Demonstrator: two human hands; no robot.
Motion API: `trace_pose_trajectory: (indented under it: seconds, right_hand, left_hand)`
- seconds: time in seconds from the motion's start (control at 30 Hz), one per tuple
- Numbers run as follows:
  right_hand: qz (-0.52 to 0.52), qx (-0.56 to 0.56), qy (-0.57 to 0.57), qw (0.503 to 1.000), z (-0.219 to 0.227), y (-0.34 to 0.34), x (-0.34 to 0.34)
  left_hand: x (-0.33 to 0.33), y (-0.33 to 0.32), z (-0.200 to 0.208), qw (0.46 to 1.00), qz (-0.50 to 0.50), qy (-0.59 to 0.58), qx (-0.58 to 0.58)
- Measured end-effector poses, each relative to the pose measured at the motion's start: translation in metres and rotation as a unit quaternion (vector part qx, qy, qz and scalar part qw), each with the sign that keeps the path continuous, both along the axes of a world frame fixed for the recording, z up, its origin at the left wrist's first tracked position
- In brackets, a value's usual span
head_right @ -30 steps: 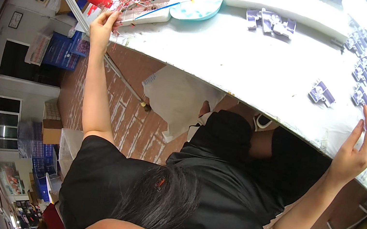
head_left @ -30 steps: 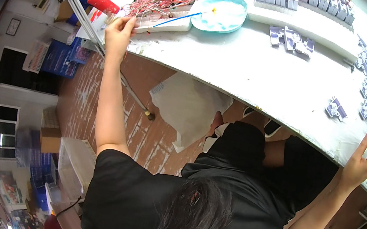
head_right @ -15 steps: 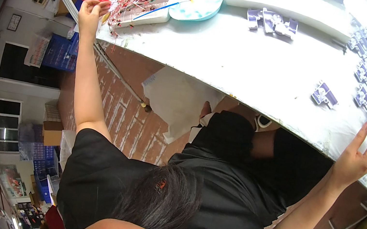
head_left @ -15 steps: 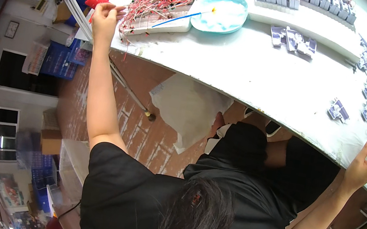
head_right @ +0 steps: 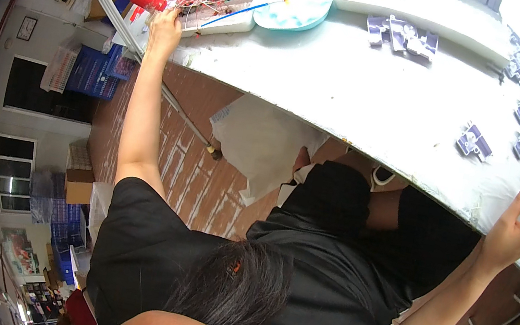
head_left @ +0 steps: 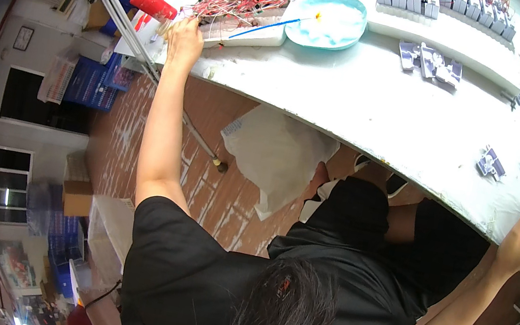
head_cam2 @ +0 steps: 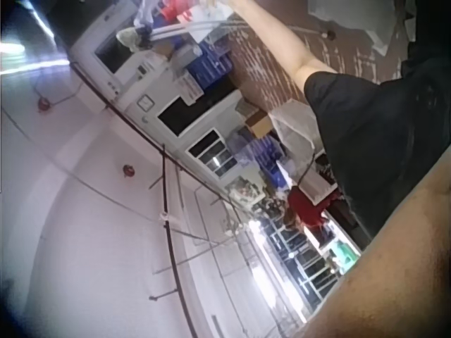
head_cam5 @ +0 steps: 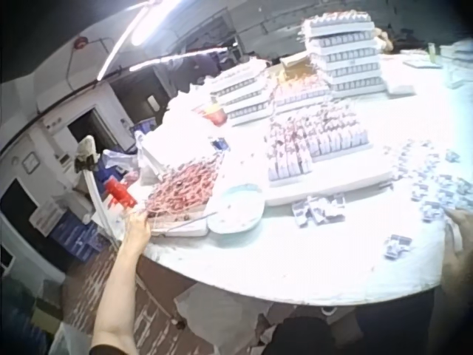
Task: The recorder is assembling small electronic components by attaching speakers and wires to purple plastic housings and then placing the finished units into a tray.
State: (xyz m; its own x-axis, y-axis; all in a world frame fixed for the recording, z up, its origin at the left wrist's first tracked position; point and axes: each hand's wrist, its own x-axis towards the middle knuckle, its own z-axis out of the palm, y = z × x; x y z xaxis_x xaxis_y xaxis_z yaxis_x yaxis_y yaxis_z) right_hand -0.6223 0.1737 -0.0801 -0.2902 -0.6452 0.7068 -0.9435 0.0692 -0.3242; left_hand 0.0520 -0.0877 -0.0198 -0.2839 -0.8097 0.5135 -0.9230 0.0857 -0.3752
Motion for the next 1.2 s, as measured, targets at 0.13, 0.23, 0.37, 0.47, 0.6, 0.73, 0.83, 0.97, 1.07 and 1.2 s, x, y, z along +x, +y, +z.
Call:
trace_pose_trajectory:
  seconds: [0.13, 0.23, 0.37, 0.47, 0.6, 0.73, 0.83, 0.97, 1.07, 1.2]
  right_hand:
    - [-0.024, 0.008, 0.010, 1.000, 0.000, 0.001, -0.001]
    - [-0.028, 0.001, 0.003, 1.000, 0.000, 0.003, -0.001]
    - [-0.030, 0.016, 0.041, 0.999, -0.001, 0.004, -0.008]
    - [-0.024, 0.022, 0.048, 0.998, -0.003, 0.003, -0.011]
    - [-0.014, 0.025, 0.045, 0.999, -0.003, 0.002, -0.010]
    - [-0.022, 0.032, 0.044, 0.998, -0.003, 0.004, -0.010]
    - [-0.010, 0.024, 0.027, 0.999, -0.003, 0.004, -0.009]
    - [-0.006, 0.028, 0.032, 0.999, -0.003, 0.004, -0.009]
    - [-0.009, 0.023, 0.026, 0.999, -0.002, 0.003, -0.005]
    - [-0.023, 0.019, 0.021, 0.999, -0.001, 0.003, -0.005]
  left_hand:
    - [-0.013, -0.002, -0.001, 1.000, 0.025, 0.003, -0.012]
    - [-0.034, 0.001, 0.004, 0.996, 0.071, -0.015, -0.044]
    - [-0.046, -0.005, 0.003, 0.982, 0.174, 0.037, -0.057]
    - [-0.038, -0.022, -0.003, 0.973, 0.201, 0.087, -0.073]
    - [-0.022, -0.046, -0.017, 0.952, 0.243, 0.174, -0.073]
    - [-0.033, -0.048, -0.025, 0.937, 0.242, 0.241, -0.081]
    - [-0.032, -0.041, -0.023, 0.910, 0.184, 0.360, -0.096]
    - [-0.016, -0.034, -0.013, 0.879, 0.129, 0.459, -0.026]
    - [-0.001, -0.027, -0.006, 0.885, 0.105, 0.453, -0.032]
    - [0.003, -0.020, 0.000, 0.857, 0.110, 0.494, 0.098]
